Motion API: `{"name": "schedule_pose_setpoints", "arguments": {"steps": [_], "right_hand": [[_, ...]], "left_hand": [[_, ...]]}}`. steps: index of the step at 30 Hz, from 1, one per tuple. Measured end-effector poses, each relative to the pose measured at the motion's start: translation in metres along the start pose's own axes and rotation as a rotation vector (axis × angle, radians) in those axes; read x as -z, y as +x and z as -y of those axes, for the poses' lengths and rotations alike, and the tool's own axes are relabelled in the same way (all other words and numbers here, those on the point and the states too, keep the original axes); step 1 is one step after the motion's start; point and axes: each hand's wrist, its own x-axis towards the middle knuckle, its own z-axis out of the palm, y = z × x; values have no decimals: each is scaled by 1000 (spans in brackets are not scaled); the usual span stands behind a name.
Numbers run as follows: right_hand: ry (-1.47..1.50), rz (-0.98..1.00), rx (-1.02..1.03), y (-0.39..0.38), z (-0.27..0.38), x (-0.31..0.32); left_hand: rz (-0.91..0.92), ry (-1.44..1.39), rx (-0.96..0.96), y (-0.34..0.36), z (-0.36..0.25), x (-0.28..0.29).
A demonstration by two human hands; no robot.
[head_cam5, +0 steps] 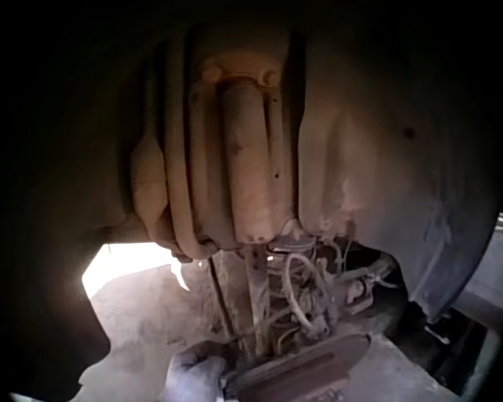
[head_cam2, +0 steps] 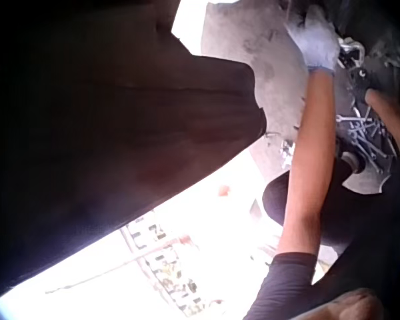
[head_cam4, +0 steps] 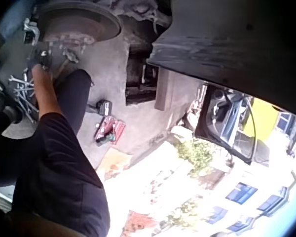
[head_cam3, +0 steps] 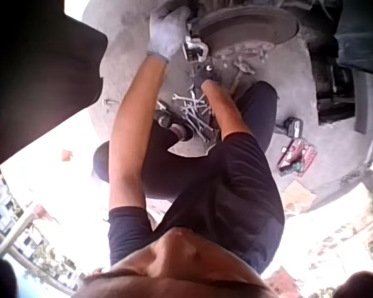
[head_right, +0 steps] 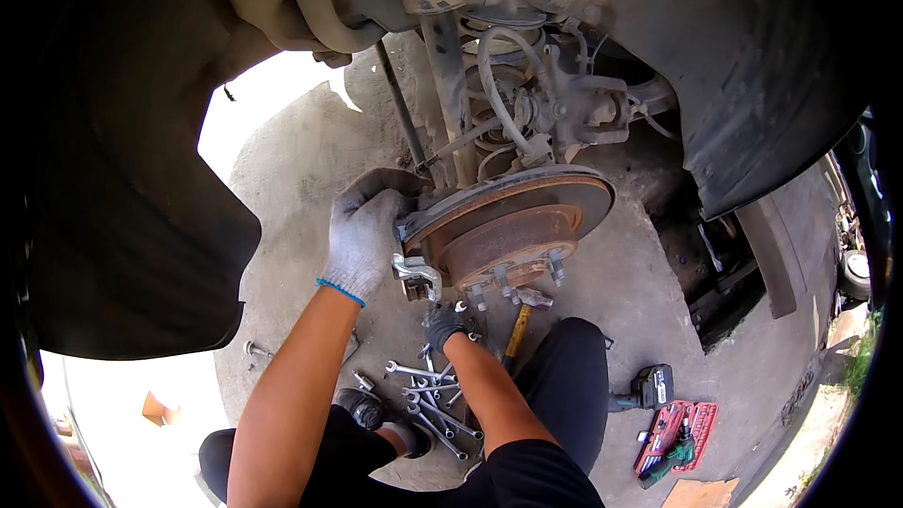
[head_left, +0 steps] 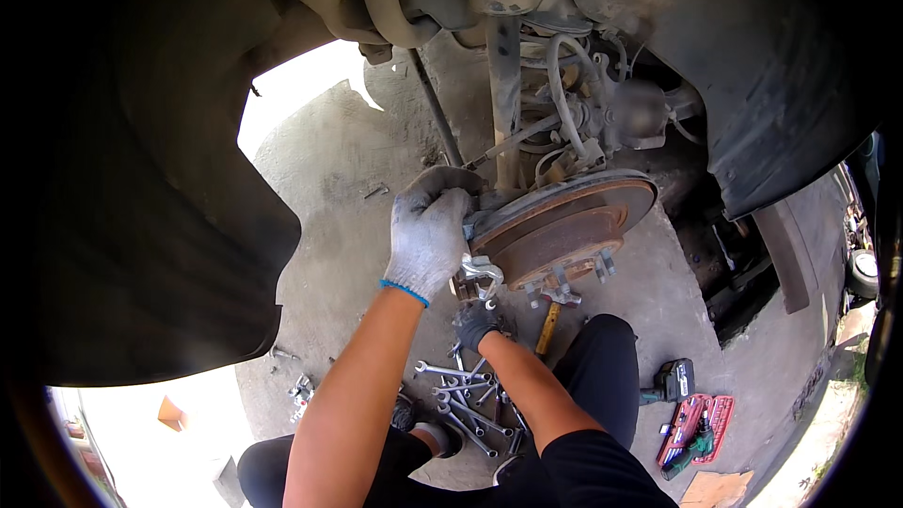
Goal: The person removes the brake caliper from a car's wheel assembly using a wrench and hammer. They loosen bolts, tap the caliper to detach it, and then remove it from the rotor.
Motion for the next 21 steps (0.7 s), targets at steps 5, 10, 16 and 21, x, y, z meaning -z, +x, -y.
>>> {"name": "schedule_pose_setpoints", "arguments": {"steps": [5,10,16,21], "right_hand": [[233,-284,225,-36,-42,10],[214,159,621,-204,-28,235],[192,-275,620,-368,-107,486],[-194,-676,267,-348,-169,567]], "left_hand": [[-31,-227,-42,4,-12,-19],[36,17,-69,4,-2,-7],[-37,-268,-35,12,18,-1],[-23,-265,-55,13,25,-5]]}}
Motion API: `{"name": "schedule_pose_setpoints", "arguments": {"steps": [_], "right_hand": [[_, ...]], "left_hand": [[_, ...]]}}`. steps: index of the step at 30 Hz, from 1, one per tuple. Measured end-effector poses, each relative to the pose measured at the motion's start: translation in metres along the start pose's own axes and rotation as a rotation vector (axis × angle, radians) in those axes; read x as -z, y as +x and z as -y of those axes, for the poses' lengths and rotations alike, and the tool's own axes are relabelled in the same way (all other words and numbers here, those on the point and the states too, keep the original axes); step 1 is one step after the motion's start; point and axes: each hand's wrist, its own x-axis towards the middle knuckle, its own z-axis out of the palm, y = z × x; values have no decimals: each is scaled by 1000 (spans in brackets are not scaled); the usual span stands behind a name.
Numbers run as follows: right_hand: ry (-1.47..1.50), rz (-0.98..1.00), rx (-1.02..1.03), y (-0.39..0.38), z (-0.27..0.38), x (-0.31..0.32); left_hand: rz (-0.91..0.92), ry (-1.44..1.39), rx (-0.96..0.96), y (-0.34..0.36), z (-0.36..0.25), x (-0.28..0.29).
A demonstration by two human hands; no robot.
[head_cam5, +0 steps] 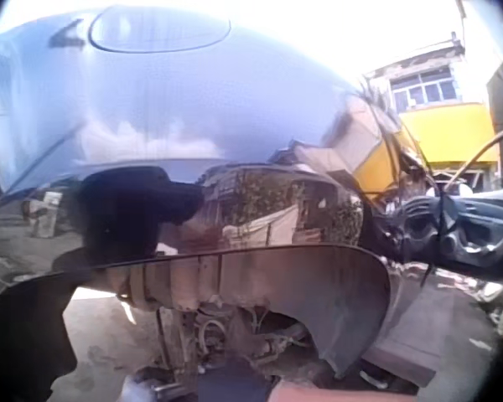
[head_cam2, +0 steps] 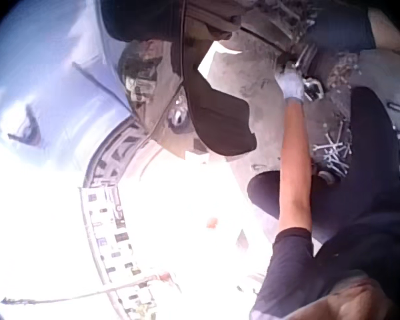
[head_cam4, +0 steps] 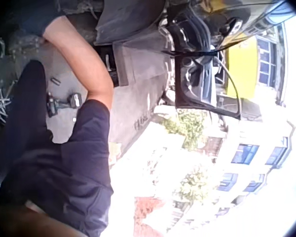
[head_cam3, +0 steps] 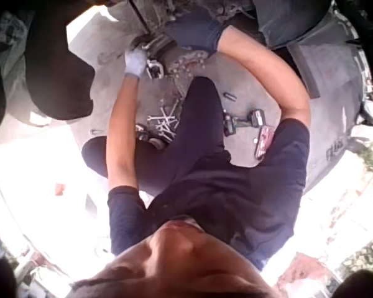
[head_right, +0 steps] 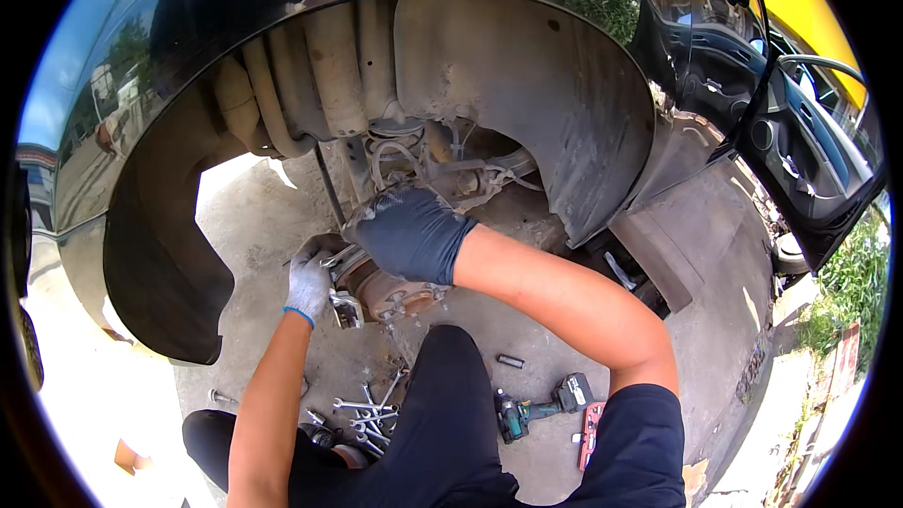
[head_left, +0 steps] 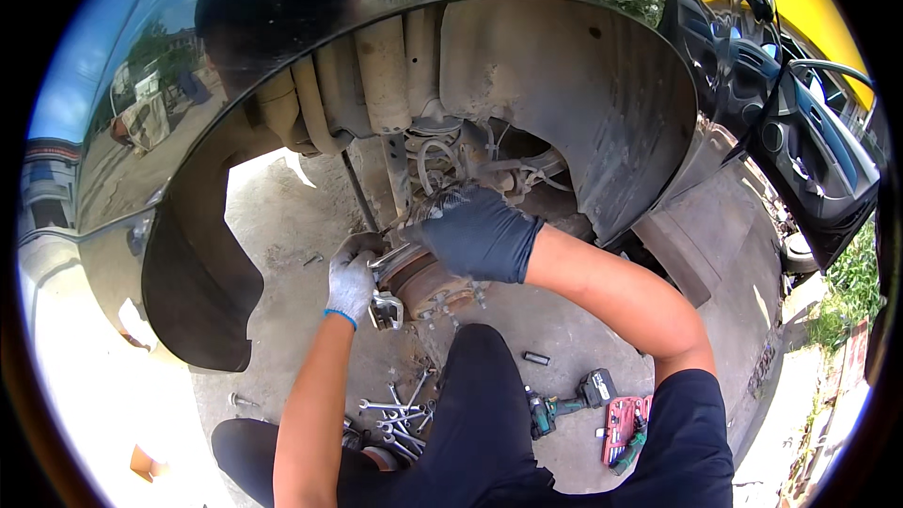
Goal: The person removes the brake caliper from a car's wheel assembly using a wrench and hammer. They loosen bolts, tap the caliper to detach it, and then remove it from the rotor.
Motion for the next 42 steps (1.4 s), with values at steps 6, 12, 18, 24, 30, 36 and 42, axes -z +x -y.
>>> {"name": "schedule_pose_setpoints", "arguments": {"steps": [6,12,18,24,30,36,42], "right_hand": [[-124,121,-23,55,-32,-64],[-169,203,42,70,-38,-70],[-240,380,74,95,-39,-79],[-102,80,20,89,-102,-55],[522,-226,-387,86,-62,-58],[455,-417,-569,111,-13,-127],[474,10,-524,163,68,-123]], "left_hand": [[-36,168,-61,-10,-10,-3],[-15,300,-80,-24,-29,-11],[76,356,-12,-24,-49,-5],[117,503,-94,-12,-49,-1],[123,478,-33,-9,-56,-12],[156,692,-180,8,-7,-1],[17,637,-485,21,42,16]]}}
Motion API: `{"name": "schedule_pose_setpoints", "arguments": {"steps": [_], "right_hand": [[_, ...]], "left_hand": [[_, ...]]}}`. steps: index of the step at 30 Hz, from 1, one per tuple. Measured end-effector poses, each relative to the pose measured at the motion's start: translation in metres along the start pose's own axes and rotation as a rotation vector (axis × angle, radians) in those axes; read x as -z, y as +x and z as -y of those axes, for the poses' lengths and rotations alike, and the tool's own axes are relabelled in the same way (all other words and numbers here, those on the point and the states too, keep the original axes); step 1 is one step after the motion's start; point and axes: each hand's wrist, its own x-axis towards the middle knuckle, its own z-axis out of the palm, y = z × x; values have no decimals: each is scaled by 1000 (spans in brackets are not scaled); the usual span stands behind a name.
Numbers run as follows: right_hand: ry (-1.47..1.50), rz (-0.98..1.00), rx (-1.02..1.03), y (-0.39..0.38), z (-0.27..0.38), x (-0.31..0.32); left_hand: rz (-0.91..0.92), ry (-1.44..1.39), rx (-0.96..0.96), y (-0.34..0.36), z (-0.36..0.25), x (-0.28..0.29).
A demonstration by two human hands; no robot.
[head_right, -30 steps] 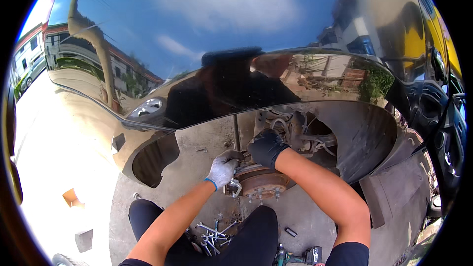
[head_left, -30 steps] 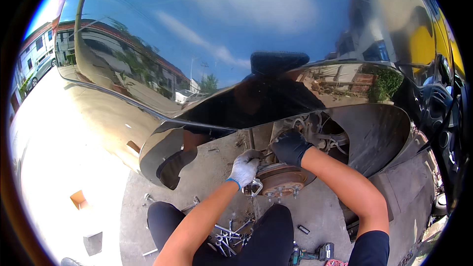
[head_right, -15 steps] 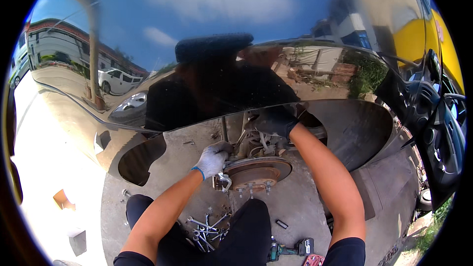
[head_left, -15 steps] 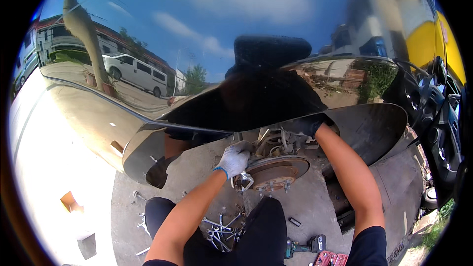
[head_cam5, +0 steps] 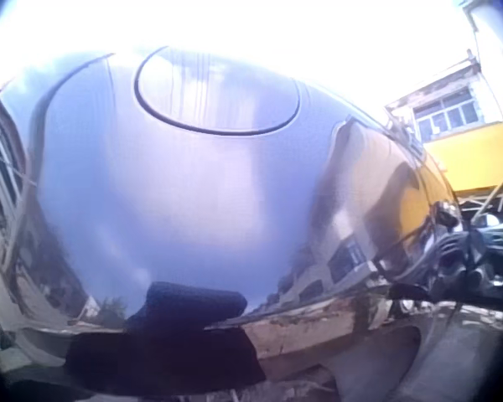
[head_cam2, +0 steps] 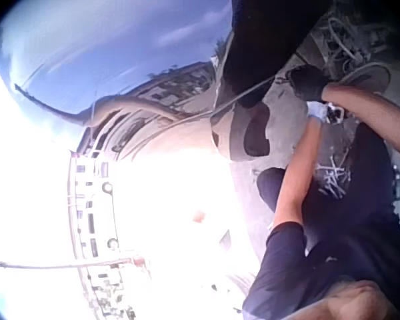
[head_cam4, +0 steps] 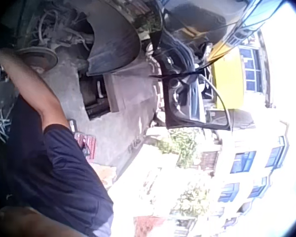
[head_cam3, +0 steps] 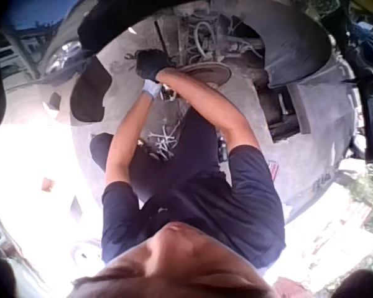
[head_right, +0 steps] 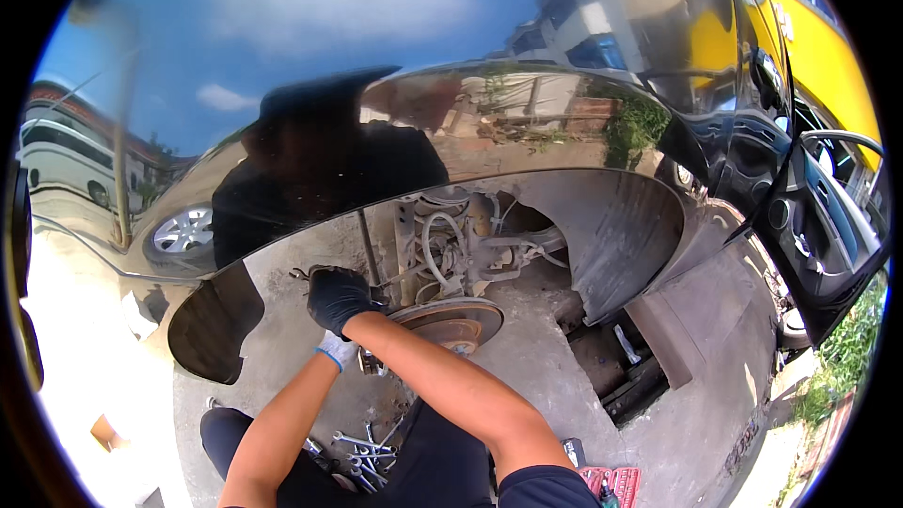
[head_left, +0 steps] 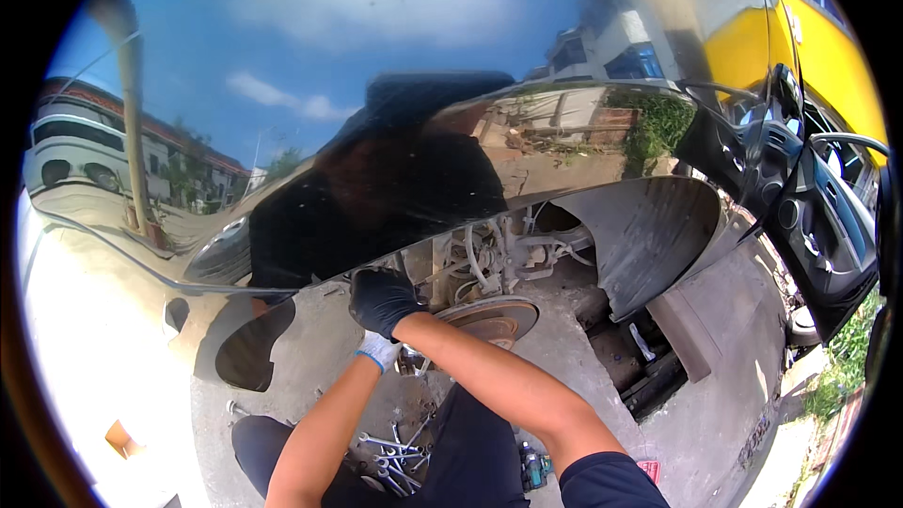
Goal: The person removes the brake caliper from a car's wheel assembly using a wrench and hammer. They loosen bolts, tap the caliper to detach it, and then remove it from the rotor.
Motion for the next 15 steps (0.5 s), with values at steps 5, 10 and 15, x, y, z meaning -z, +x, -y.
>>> {"name": "schedule_pose_setpoints", "arguments": {"steps": [5,10,15], "right_hand": [[192,-290,80,6,-29,-22],[361,-521,-135,-7,-61,16],[542,-534,-367,-10,-148,11]], "left_hand": [[-54,-132,35,4,2,-5],[31,-663,502,-2,-38,16],[8,-515,486,10,-70,5]]}}
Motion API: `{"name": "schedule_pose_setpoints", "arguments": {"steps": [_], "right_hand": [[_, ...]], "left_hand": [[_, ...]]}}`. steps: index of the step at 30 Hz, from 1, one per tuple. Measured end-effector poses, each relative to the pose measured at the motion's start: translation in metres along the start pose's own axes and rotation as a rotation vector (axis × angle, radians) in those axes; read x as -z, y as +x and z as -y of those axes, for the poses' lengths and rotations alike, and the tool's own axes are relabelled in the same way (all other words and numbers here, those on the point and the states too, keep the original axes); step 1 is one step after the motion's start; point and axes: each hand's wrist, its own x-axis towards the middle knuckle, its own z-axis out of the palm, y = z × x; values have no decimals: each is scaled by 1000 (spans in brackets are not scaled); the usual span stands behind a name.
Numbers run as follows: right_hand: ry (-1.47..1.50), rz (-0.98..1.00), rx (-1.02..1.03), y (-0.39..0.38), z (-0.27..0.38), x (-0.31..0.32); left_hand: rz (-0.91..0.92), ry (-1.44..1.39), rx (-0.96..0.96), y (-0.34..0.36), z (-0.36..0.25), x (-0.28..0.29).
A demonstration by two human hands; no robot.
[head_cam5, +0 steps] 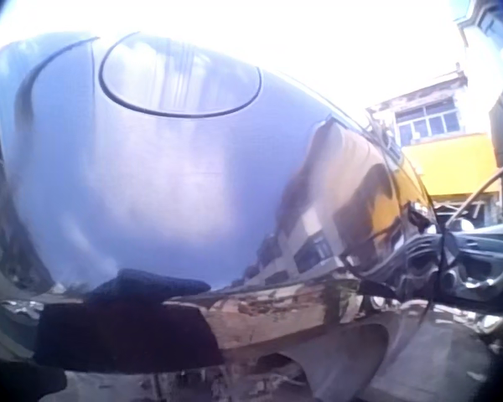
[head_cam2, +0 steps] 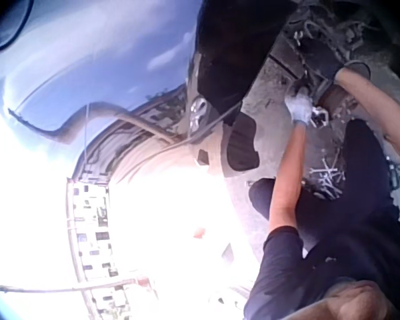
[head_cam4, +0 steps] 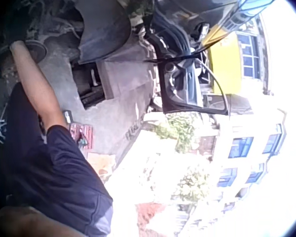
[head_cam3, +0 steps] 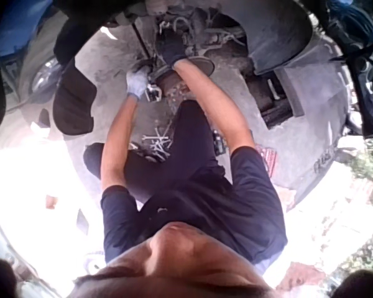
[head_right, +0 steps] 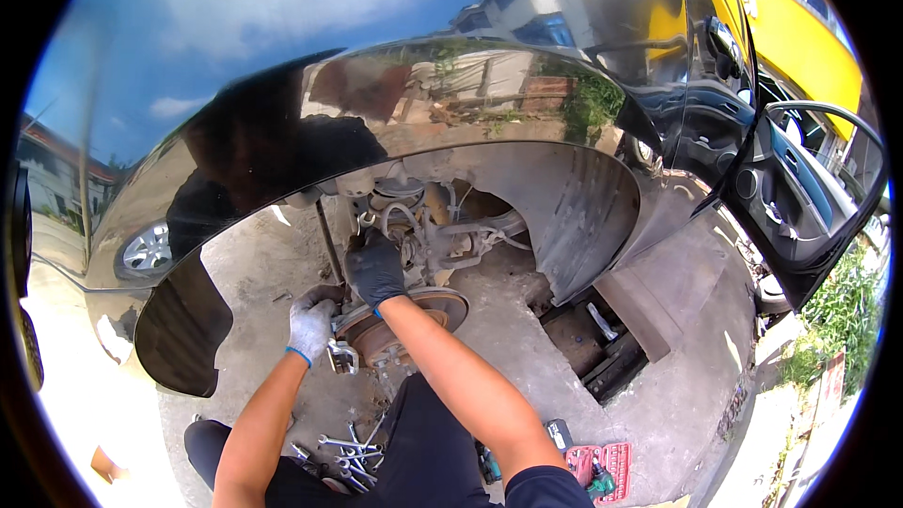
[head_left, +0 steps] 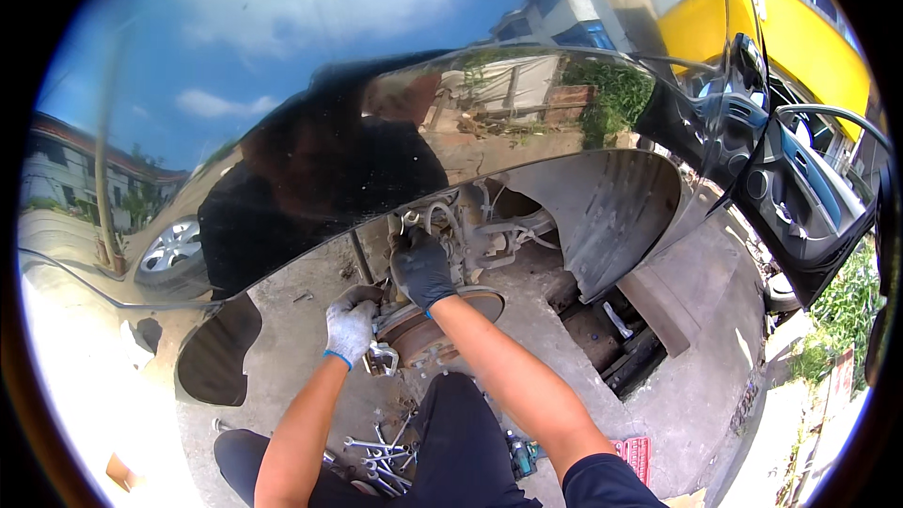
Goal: The person removes the brake caliper from a car's wheel assembly using a wrench and hammer. They loosen bolts, tap the caliper to detach it, and then remove it from the rotor.
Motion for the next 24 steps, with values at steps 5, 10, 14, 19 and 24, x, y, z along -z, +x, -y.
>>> {"name": "schedule_pose_setpoints", "arguments": {"steps": [5,10,14,19,24], "right_hand": [[-184,129,66,-40,78,-43],[-374,291,373,-59,63,-74],[-200,198,298,-50,68,-59],[-111,218,97,-36,66,-37],[-95,-39,168,5,-16,-21]], "left_hand": [[43,680,-393,25,55,57],[55,719,-504,21,45,24],[-82,780,-496,15,41,29],[0,-179,79,2,15,20],[-29,95,18,-3,-6,9]]}}
